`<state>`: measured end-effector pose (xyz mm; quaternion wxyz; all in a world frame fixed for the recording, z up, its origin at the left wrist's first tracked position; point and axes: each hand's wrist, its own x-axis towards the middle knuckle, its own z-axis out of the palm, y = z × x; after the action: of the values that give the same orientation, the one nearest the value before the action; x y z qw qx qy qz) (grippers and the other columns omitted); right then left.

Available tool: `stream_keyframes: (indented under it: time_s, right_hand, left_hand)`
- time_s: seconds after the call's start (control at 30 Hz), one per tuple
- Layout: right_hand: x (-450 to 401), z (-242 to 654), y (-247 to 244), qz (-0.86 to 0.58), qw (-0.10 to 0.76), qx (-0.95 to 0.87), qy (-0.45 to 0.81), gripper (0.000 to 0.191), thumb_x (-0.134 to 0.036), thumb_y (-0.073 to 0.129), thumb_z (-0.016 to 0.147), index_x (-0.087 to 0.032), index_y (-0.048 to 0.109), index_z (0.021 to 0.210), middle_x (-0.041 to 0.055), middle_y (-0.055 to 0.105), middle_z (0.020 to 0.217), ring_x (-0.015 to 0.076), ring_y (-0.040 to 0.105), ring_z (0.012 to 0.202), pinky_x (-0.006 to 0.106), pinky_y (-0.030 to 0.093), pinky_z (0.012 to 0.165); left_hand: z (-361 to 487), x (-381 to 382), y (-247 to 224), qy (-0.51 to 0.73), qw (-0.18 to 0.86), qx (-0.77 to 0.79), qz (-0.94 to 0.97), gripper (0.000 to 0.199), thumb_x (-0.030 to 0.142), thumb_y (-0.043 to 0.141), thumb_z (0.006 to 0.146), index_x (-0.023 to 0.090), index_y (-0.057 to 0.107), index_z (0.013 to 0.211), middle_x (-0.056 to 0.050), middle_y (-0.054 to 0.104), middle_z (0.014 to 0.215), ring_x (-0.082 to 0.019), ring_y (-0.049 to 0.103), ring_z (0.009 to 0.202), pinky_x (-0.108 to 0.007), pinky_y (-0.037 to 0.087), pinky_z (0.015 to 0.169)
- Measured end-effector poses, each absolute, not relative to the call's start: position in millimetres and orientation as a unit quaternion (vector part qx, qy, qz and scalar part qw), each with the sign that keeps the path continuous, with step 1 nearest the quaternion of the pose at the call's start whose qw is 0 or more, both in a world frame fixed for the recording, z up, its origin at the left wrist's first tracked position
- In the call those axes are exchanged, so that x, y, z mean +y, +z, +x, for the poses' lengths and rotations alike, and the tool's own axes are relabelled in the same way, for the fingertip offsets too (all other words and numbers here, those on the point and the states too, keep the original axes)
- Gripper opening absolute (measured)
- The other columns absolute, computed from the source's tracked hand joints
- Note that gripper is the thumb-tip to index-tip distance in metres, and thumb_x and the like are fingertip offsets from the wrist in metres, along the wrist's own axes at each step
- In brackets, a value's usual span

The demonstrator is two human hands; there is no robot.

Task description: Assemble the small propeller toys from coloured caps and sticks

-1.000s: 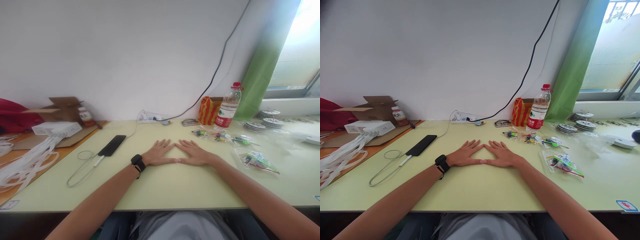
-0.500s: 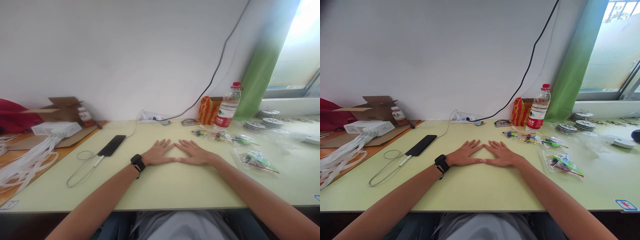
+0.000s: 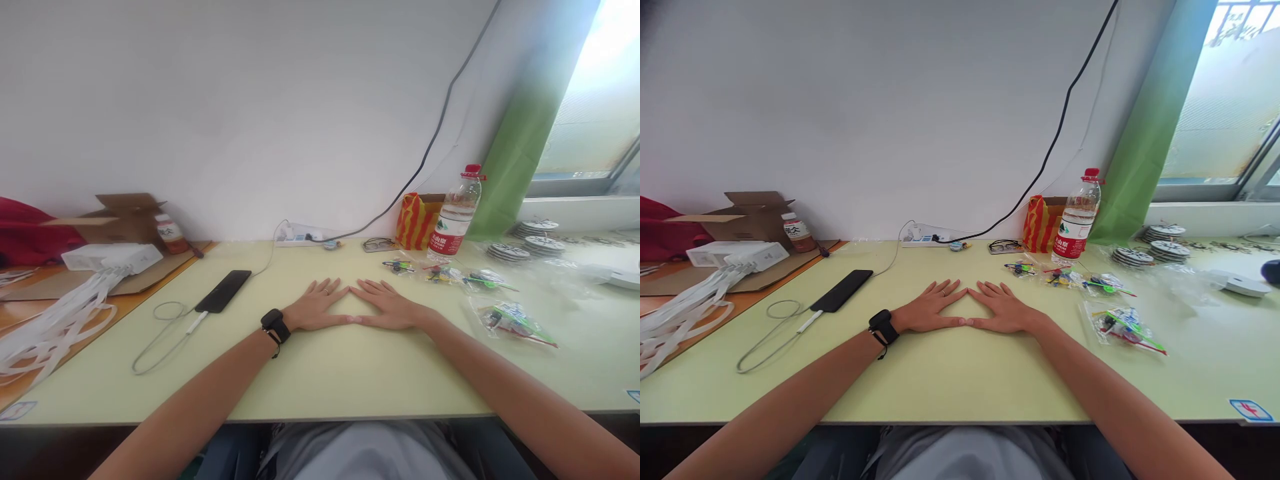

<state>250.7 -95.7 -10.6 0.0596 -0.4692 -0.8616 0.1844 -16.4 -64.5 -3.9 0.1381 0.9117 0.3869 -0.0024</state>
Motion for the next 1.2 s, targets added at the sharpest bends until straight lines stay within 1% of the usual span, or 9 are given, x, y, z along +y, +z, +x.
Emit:
stream_keyframes:
  time_s: [0.1, 0.33, 0.7, 0.87, 1.03, 1.2]
  right_hand:
    - [-95.8, 250.1, -10.6, -0.472, 0.057, -0.86, 0.183, 0.098, -0.088, 0.037, 0.087, -0.037, 0.012, 0.167, 0.0001, 0.002, 0.174, 0.0315, -0.001, 0.16, 0.054, -0.002, 0.13]
    - [-94.0, 250.4, -11.0, -0.472, 0.062, -0.86, 0.183, 0.1, -0.089, 0.038, 0.086, -0.036, 0.014, 0.167, 0.0004, 0.005, 0.174, 0.0325, 0.001, 0.16, 0.054, -0.001, 0.13]
    - [-92.8, 251.4, -12.9, -0.468, 0.066, -0.863, 0.178, 0.097, -0.088, 0.038, 0.087, -0.038, 0.014, 0.166, -0.0015, 0.004, 0.174, 0.033, 0.003, 0.16, 0.054, -0.001, 0.13]
    - [-94.3, 248.7, -13.6, -0.467, 0.072, -0.866, 0.163, 0.096, -0.087, 0.037, 0.088, -0.036, 0.015, 0.167, 0.0008, 0.005, 0.174, 0.0319, 0.004, 0.161, 0.053, 0.0, 0.13]
    - [-94.5, 250.1, -11.3, -0.466, 0.067, -0.865, 0.175, 0.098, -0.088, 0.038, 0.087, -0.037, 0.014, 0.166, -0.0005, 0.006, 0.174, 0.034, 0.003, 0.16, 0.054, 0.0, 0.13]
    - [-93.2, 251.7, -11.1, -0.465, 0.058, -0.866, 0.177, 0.098, -0.088, 0.037, 0.087, -0.036, 0.013, 0.166, 0.0, 0.005, 0.174, 0.032, 0.003, 0.16, 0.053, 0.001, 0.13]
  left_hand:
    - [-16.0, -65.4, -3.4, 0.001, 0.136, 0.386, 0.912, 0.095, 0.088, 0.032, 0.088, 0.038, 0.009, 0.166, -0.001, 0.001, 0.173, -0.033, -0.003, 0.161, -0.057, -0.002, 0.128]
    - [-15.5, -66.3, -2.0, -0.005, 0.138, 0.39, 0.911, 0.096, 0.088, 0.033, 0.088, 0.038, 0.008, 0.166, -0.001, 0.0, 0.174, -0.033, -0.004, 0.161, -0.058, -0.002, 0.128]
    - [-15.4, -65.8, -2.2, -0.003, 0.14, 0.389, 0.91, 0.096, 0.089, 0.033, 0.087, 0.039, 0.01, 0.166, 0.0, 0.001, 0.174, -0.034, -0.003, 0.161, -0.058, -0.002, 0.128]
    - [-15.5, -64.9, -2.5, 0.0, 0.137, 0.388, 0.912, 0.095, 0.088, 0.032, 0.088, 0.039, 0.009, 0.166, -0.001, 0.001, 0.173, -0.034, -0.002, 0.161, -0.058, -0.002, 0.128]
    - [-16.2, -65.0, -2.2, -0.001, 0.136, 0.388, 0.911, 0.096, 0.089, 0.033, 0.088, 0.039, 0.009, 0.166, -0.002, 0.002, 0.173, -0.033, -0.002, 0.161, -0.057, -0.002, 0.128]
    - [-17.1, -63.9, -4.1, 0.0, 0.138, 0.385, 0.913, 0.096, 0.089, 0.032, 0.087, 0.039, 0.009, 0.166, 0.0, 0.001, 0.173, -0.034, -0.003, 0.161, -0.058, -0.002, 0.128]
